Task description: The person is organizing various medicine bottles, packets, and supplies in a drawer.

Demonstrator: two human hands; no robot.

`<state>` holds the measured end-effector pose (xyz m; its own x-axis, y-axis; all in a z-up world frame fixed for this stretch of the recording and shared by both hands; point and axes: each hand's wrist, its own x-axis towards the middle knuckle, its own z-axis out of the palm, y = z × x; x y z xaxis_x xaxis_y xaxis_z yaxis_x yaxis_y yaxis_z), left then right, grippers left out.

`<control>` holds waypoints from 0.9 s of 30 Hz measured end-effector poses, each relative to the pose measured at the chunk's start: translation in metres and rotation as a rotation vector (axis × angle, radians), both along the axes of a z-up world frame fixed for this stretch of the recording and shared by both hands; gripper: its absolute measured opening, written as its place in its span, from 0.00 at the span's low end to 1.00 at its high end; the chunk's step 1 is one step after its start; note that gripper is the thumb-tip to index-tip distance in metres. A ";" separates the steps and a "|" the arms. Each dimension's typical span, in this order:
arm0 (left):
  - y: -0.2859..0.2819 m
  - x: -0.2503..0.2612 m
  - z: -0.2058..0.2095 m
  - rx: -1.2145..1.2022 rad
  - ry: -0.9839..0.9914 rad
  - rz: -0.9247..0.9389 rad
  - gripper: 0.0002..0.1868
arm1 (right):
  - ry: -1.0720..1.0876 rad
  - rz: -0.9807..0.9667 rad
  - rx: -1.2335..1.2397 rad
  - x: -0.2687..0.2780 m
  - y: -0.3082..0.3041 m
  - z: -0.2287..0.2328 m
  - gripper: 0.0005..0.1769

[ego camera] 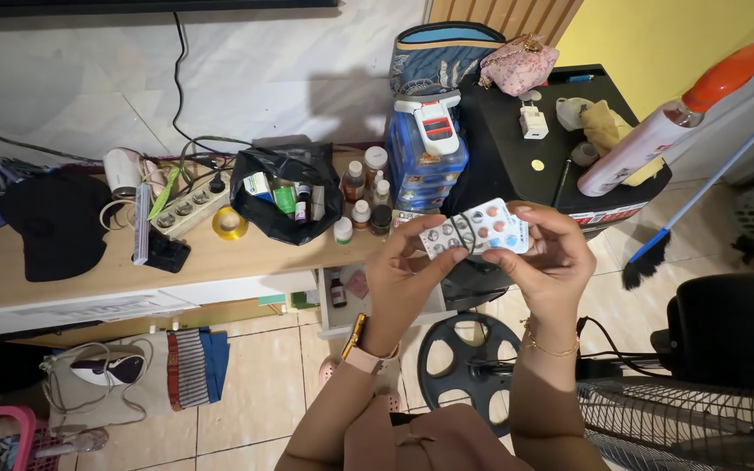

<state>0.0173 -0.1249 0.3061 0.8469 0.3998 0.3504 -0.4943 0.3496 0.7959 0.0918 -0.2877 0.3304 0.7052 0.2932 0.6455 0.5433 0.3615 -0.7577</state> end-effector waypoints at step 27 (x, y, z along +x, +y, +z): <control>-0.011 0.026 -0.060 -1.032 -0.049 -0.848 0.20 | 0.107 0.206 0.207 -0.014 0.002 -0.004 0.31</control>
